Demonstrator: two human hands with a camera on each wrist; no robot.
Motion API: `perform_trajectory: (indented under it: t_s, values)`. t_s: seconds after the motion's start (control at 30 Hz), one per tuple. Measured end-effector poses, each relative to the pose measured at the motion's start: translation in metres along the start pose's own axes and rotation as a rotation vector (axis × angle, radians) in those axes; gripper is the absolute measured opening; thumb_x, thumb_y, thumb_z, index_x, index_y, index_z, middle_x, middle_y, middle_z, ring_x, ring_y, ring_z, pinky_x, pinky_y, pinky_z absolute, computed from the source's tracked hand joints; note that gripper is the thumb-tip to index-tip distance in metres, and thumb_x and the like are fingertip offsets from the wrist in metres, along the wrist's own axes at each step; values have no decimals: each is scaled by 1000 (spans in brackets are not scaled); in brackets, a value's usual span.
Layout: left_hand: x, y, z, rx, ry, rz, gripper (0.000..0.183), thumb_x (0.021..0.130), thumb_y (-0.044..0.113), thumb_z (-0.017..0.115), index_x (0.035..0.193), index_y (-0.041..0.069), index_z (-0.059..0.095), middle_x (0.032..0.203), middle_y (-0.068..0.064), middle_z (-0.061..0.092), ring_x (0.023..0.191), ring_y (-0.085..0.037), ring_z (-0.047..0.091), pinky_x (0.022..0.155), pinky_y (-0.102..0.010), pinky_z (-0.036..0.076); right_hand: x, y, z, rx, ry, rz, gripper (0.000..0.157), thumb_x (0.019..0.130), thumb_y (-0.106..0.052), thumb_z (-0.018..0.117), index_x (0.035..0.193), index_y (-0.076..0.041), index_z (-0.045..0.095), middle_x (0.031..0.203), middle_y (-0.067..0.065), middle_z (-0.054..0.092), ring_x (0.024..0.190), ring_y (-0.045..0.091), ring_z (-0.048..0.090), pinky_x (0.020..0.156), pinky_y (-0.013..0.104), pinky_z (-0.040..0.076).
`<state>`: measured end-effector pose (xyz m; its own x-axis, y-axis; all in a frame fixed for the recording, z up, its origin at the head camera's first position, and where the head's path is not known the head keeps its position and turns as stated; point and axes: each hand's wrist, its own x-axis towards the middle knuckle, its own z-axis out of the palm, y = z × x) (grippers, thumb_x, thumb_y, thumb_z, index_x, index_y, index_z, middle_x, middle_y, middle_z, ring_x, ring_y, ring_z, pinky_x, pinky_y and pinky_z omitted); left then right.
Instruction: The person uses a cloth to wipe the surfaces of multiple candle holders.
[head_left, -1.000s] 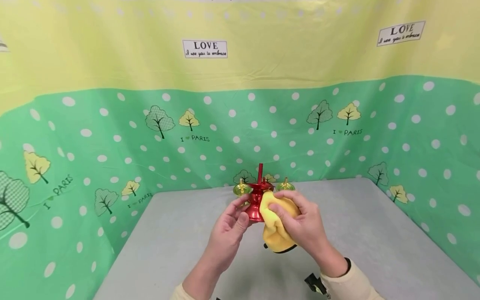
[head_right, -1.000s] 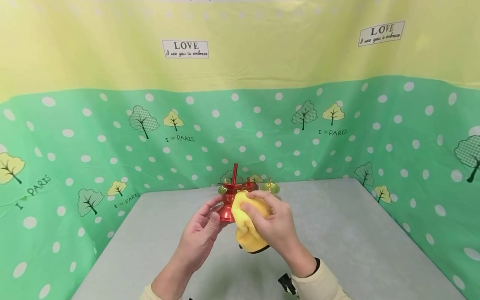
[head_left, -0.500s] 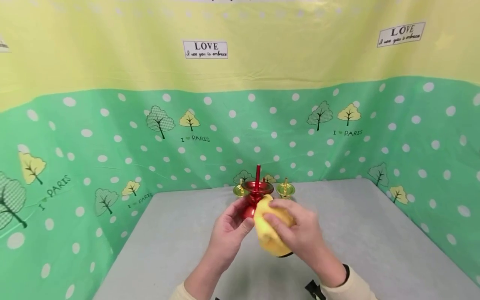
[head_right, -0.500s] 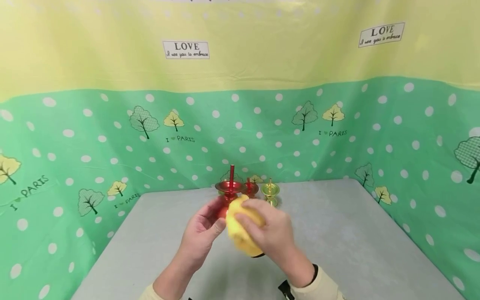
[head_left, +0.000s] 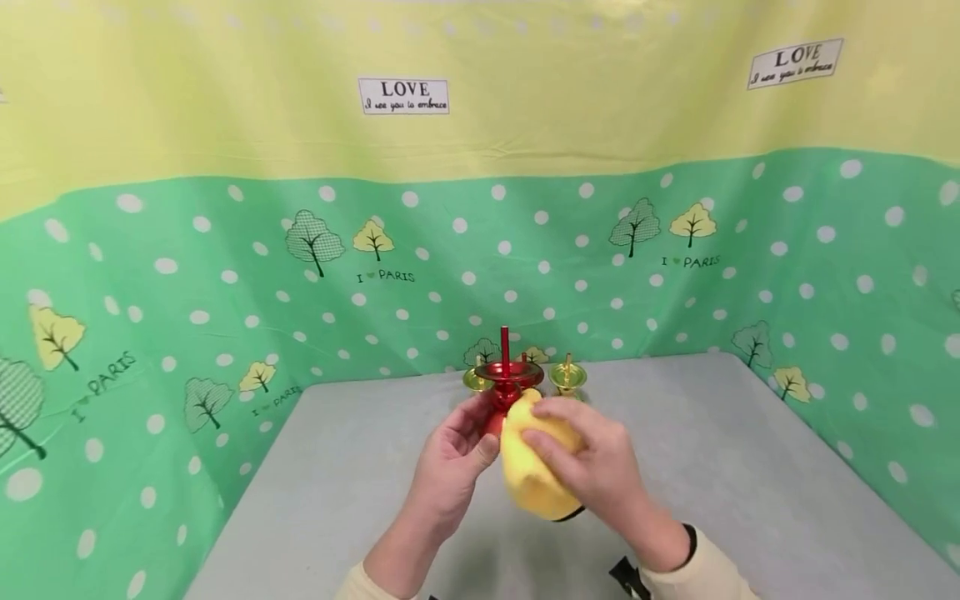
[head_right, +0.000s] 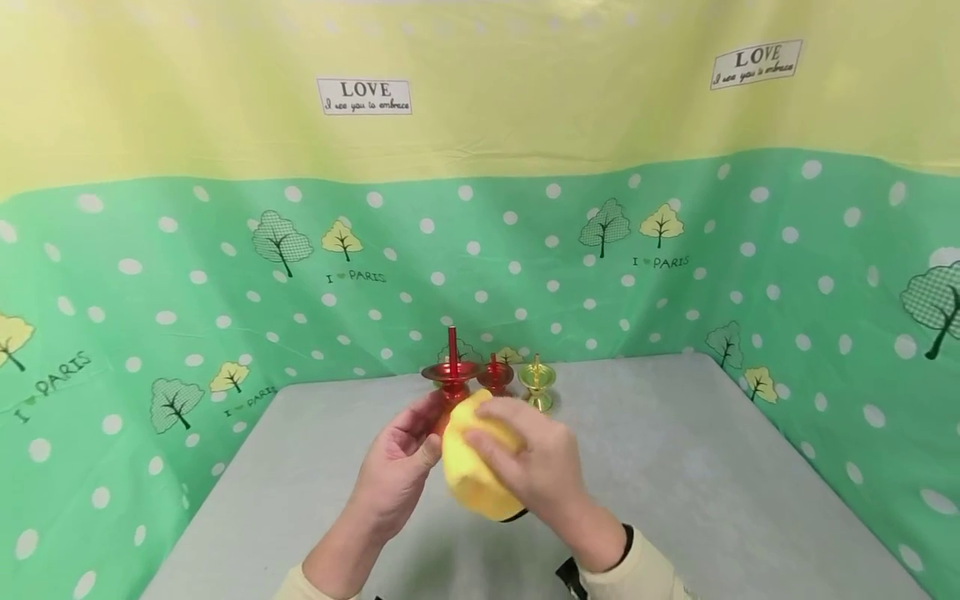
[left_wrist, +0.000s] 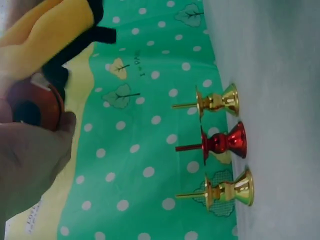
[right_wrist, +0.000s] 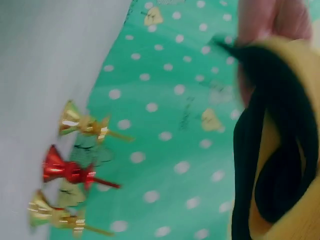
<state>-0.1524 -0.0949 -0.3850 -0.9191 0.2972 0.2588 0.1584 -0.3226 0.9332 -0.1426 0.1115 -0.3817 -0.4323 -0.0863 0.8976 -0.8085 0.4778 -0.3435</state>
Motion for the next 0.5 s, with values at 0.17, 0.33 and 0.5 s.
perform_trajectory:
  t_s: [0.17, 0.33, 0.5]
  values:
    - [-1, 0, -2, -32, -41, -3, 76, 97, 26, 77, 157, -6, 43, 158, -21, 52, 136, -13, 59, 111, -24, 53, 1, 1, -1, 11, 13, 109, 32, 82, 2, 88, 110, -12, 78, 102, 8, 82, 71, 7, 70, 60, 13, 55]
    - [-1, -1, -4, -117, -92, 12, 78, 98, 30, 74, 159, -6, 40, 152, -9, 59, 135, -11, 61, 113, -26, 53, -1, 0, -2, 104, -46, 108, 24, 88, -5, 86, 110, -9, 78, 106, 12, 81, 87, 13, 77, 75, 18, 63]
    - [-4, -1, -5, -206, -198, 35, 72, 103, 34, 66, 160, -1, 41, 148, 4, 65, 138, -10, 62, 119, -30, 49, -5, 9, -6, 175, -70, 381, 18, 96, 0, 76, 112, -7, 78, 109, 14, 79, 84, 3, 69, 69, 21, 61]
